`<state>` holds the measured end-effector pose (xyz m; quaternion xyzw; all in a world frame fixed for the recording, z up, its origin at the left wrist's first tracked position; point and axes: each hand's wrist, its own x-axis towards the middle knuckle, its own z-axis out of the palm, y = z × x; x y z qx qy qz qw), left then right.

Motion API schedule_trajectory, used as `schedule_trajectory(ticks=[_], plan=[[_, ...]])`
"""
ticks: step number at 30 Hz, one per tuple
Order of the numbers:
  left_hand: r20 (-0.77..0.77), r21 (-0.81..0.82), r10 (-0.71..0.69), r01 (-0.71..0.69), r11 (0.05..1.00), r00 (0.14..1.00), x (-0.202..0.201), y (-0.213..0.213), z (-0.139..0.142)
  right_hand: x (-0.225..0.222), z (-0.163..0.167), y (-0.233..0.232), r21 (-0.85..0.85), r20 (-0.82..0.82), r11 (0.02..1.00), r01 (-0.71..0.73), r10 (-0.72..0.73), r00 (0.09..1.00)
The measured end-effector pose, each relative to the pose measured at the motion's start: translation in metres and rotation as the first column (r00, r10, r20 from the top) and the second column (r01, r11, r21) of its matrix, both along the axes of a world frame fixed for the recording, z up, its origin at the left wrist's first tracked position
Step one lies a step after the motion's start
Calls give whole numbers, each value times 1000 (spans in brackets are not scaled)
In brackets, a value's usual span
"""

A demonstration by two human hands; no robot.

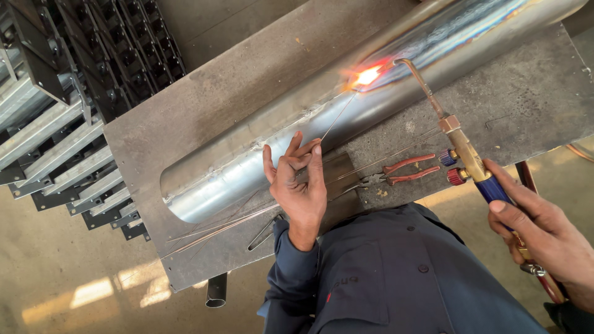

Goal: The person gas-welds the seam of a large metal cylinder resting on a work table. They hold a welding torch in one hand and feed a filler rod with the other, moving along the seam with sparks flying, then set the torch down at the end.

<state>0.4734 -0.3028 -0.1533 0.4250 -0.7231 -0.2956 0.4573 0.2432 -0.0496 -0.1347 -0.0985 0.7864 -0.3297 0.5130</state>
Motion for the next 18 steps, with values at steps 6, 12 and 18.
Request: schedule_trajectory(ticks=[6,12,18], plan=[[8,-8,11,-11,1000,1000,-2,-2,1,-1,0,-1,-27,35,1000,5,-4,999],[8,-17,0,0,1000,1000,-5,-4,-1,3,6,-6,9,28,1000,11,-11,1000],[1,0,3,-3,1000,1000,-2,-4,-1,4,10,-10,7,24,1000,17,-17,1000]])
